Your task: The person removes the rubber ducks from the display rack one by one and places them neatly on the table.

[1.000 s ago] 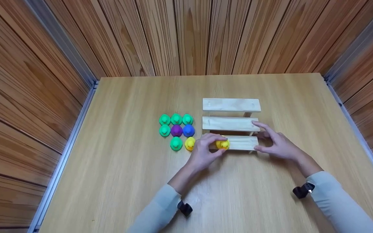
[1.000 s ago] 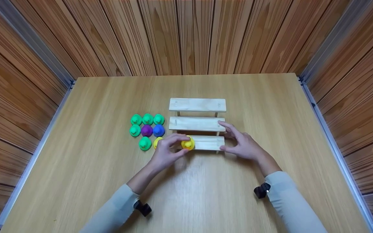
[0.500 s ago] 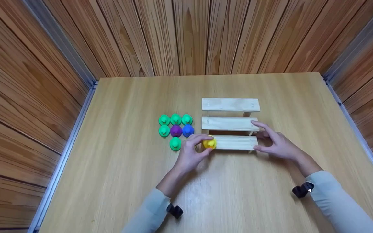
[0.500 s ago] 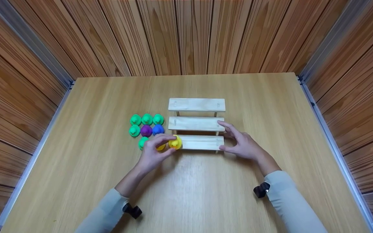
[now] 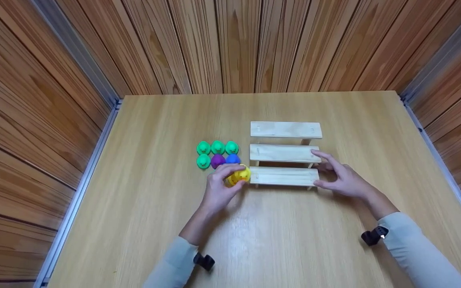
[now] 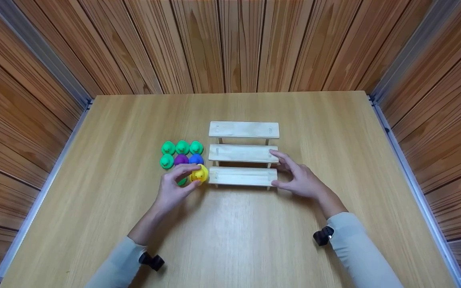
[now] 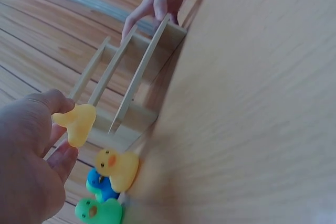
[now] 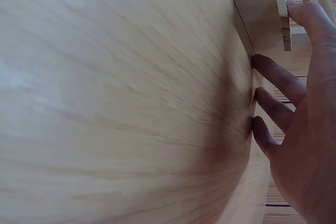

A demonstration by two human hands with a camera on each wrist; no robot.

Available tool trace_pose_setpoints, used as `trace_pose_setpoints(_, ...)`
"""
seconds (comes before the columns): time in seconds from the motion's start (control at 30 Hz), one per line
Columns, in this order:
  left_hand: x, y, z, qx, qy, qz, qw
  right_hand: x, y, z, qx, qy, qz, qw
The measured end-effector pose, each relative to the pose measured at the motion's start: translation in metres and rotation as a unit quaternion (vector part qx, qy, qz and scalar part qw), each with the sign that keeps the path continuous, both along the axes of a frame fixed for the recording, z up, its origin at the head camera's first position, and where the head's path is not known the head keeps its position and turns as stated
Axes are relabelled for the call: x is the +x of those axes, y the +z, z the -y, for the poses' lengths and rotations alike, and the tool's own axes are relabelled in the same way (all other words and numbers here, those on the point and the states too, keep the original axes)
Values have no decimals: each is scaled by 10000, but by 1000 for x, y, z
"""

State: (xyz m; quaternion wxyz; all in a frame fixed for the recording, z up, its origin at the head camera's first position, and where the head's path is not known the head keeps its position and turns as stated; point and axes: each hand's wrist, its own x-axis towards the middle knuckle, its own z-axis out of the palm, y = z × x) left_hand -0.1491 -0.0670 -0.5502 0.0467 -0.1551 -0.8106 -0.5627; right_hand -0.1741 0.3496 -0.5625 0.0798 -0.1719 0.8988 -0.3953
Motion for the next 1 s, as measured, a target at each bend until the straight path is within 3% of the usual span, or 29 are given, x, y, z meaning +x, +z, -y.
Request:
trace_pose_setpoints(0.5,-1,-2,39,14,495,126,9987,0,-1,2,-214,99,-85,9997)
trace_pose_setpoints(0.77,-1,-7,58,21,598,130,9981,-1,-1,0,-128,55,-27,9999)
trace_pose_setpoints(1.0,0,-8,71,-111,819,381,9959,-2,-2,-1,-69,53,34,10000)
